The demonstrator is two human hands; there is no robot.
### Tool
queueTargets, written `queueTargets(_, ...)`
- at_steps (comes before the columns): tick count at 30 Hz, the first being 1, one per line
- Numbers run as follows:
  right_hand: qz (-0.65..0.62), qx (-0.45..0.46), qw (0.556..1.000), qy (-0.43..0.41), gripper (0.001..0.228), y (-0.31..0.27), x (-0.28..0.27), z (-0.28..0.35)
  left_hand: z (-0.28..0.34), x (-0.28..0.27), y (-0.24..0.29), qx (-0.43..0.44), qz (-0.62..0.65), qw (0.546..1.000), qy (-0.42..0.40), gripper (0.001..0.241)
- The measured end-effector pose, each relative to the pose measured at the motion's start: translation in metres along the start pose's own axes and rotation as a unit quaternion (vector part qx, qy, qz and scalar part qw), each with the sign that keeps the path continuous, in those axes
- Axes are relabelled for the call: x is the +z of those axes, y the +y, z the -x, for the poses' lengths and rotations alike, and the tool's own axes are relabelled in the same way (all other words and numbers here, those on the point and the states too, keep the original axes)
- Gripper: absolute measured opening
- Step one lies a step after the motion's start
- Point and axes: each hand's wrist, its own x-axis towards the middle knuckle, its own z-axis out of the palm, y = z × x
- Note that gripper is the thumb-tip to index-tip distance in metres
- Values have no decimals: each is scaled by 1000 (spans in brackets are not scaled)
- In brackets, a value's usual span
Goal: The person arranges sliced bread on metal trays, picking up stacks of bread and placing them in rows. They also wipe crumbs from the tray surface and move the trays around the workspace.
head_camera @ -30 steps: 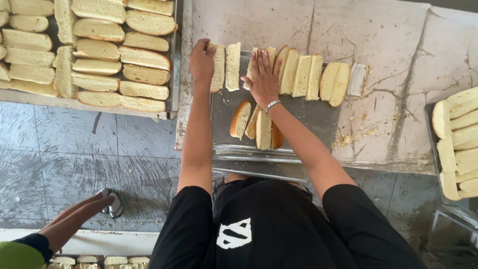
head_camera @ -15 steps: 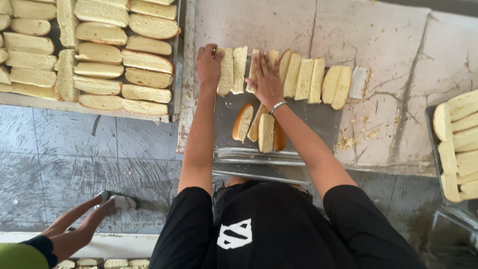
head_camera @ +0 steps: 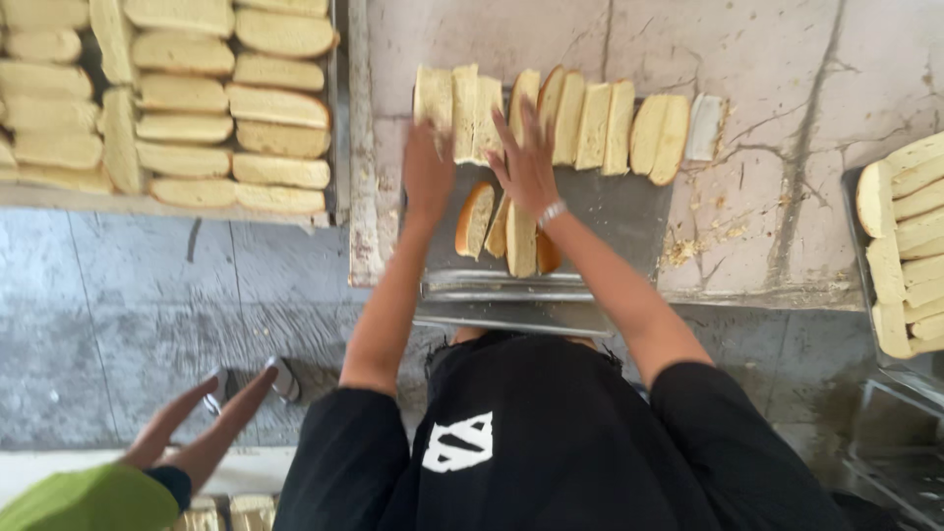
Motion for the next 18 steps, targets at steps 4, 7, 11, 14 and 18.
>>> queueTargets(4, -136, 170, 972, 93, 56, 25, 14, 102, 99, -13, 78, -175, 108, 915, -347, 76)
queueTargets(7, -198, 256, 943, 79, 64, 38, 38, 153, 130, -1, 114, -69, -10, 944, -324, 105)
queueTargets(11, -296, 338, 893, -7, 69, 59, 38, 160, 135, 6, 130, -97, -45, 938, -331, 116)
queueTargets(14, -338, 322, 884, -26, 55, 66, 20, 157, 128, 0, 128, -96, -33, 935, -339, 114)
queueTargets(18, -210, 327, 918, 77, 48, 90, -25, 183, 134, 10, 114, -98, -20, 938, -331, 85)
